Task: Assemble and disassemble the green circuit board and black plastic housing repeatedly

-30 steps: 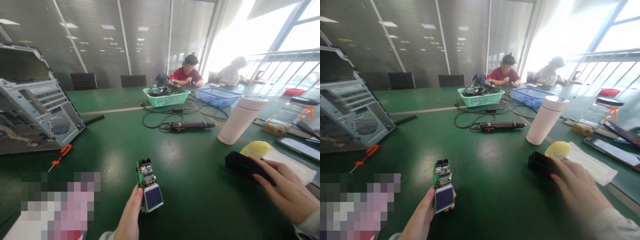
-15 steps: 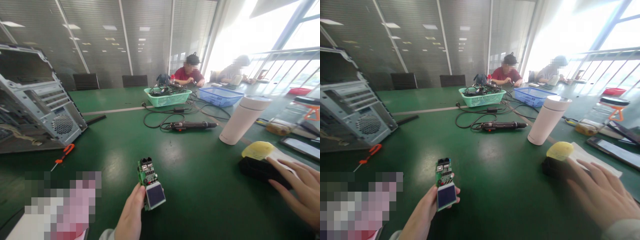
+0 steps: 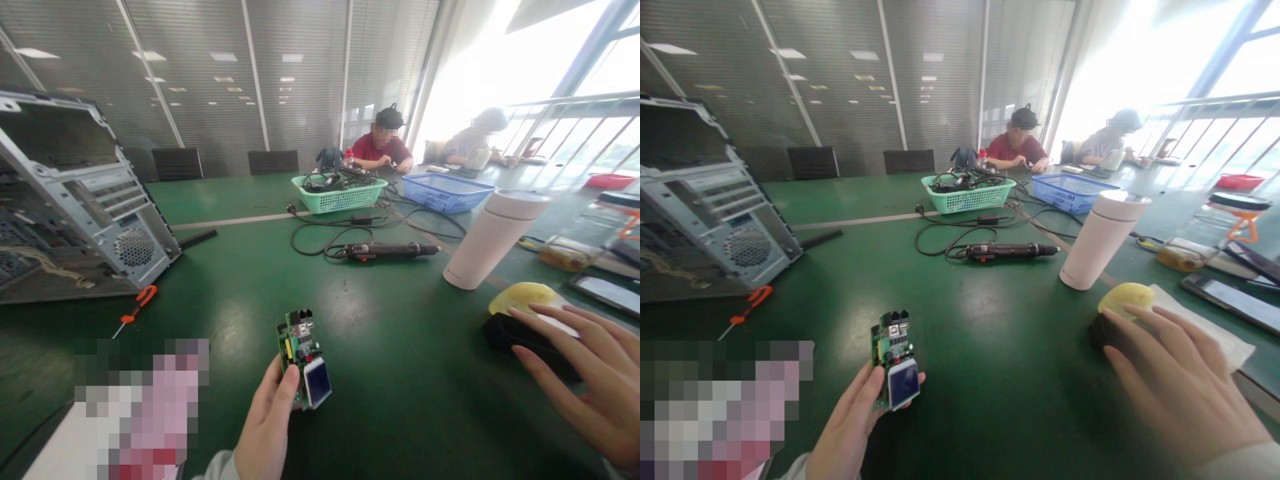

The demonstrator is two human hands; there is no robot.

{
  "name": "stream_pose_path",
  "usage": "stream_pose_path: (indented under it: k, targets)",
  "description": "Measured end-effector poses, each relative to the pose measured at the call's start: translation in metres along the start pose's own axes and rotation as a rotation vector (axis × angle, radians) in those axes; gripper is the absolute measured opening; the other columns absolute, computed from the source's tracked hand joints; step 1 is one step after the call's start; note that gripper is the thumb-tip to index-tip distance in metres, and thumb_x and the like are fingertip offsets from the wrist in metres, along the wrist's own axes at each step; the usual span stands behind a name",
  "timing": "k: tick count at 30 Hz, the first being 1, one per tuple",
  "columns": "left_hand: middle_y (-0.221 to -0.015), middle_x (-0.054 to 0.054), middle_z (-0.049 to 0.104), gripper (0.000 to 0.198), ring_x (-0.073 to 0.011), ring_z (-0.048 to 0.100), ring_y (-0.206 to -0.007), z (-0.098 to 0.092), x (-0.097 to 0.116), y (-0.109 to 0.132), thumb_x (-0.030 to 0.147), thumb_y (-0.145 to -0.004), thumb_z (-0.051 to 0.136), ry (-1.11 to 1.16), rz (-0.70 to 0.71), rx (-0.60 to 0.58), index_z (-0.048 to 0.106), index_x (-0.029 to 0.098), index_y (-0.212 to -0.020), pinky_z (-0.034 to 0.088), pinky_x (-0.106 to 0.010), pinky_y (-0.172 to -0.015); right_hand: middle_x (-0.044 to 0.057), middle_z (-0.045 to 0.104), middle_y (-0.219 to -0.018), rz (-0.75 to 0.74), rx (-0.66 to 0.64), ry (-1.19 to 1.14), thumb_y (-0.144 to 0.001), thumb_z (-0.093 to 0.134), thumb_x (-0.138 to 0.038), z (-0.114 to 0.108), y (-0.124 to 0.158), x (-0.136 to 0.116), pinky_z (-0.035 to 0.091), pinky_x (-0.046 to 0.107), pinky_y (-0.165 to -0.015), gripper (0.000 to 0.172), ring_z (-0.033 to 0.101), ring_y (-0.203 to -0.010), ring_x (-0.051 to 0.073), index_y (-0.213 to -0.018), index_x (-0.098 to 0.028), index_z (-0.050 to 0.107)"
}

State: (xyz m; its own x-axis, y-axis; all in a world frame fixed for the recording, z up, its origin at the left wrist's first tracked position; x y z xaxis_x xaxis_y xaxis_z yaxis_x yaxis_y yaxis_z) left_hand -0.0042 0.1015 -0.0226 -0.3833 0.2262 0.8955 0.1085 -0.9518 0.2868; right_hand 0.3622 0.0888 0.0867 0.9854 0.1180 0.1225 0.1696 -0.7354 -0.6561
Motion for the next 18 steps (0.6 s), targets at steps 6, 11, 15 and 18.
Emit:
stream_pose_path:
  k: [6, 11, 15, 18]
  targets:
    - [-0.095, -0.005, 0.077, 0.053, -0.0253, 0.072, -0.094, 0.011, 0.019, 0.005, 0.053, -0.065, 0.082, -0.181, 0.155, -0.067, 0.069, 0.019, -0.105, 0.057, -0.032, -0.082, 0.017, 0.058, -0.112, -0.278, 0.074, -0.085, -0.096, 0.039, -0.035, -0.017, -0.023, -0.062, 0.047, 0.053, -0.084, 0.036, 0.054, -0.106, 0.036, -0.126, -0.018, 0.047]
    - [-0.096, -0.002, 0.072, 0.035, -0.0206, 0.069, -0.091, 0.018, 0.024, 0.013, 0.031, -0.076, 0.076, -0.428, 0.270, -0.174, 0.064, 0.023, -0.107, 0.054, -0.030, -0.084, 0.012, 0.056, -0.126, -0.332, 0.015, -0.297, -0.094, 0.046, -0.030, -0.020, -0.023, -0.104, 0.046, 0.045, -0.095, 0.039, 0.045, -0.125, 0.029, -0.132, -0.020, 0.048]
    - [-0.093, -0.001, 0.064, 0.034, -0.0207, 0.065, -0.088, 0.028, 0.033, 0.024, 0.022, -0.073, 0.072, -0.670, 0.476, -0.199, 0.064, 0.026, -0.106, 0.052, -0.031, -0.080, 0.006, 0.056, -0.134, -0.397, -0.081, -0.427, -0.096, 0.045, -0.035, -0.026, -0.020, -0.149, 0.045, 0.037, -0.101, 0.042, 0.041, -0.132, 0.024, -0.135, -0.023, 0.049]
    - [-0.087, 0.002, 0.056, 0.040, -0.0185, 0.062, -0.077, 0.042, 0.033, 0.032, 0.015, -0.068, 0.070, -0.806, 0.589, -0.320, 0.064, 0.028, -0.106, 0.052, -0.029, -0.070, 0.006, 0.060, -0.131, -0.470, -0.107, -0.503, -0.095, 0.042, -0.051, -0.027, -0.020, -0.182, 0.043, 0.035, -0.104, 0.049, 0.045, -0.131, 0.023, -0.133, -0.022, 0.053]
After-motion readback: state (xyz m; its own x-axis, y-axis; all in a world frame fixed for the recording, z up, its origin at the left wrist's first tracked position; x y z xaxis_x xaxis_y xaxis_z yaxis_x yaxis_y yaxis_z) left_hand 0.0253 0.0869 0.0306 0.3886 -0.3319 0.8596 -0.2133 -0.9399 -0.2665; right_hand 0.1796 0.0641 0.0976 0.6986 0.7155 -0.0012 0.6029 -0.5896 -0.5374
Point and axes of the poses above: each hand's wrist, its own y-axis away from the middle knuckle, its own z-axis out of the palm, x = y × z, the point moved 8 cm from there along -y, towards the middle knuckle
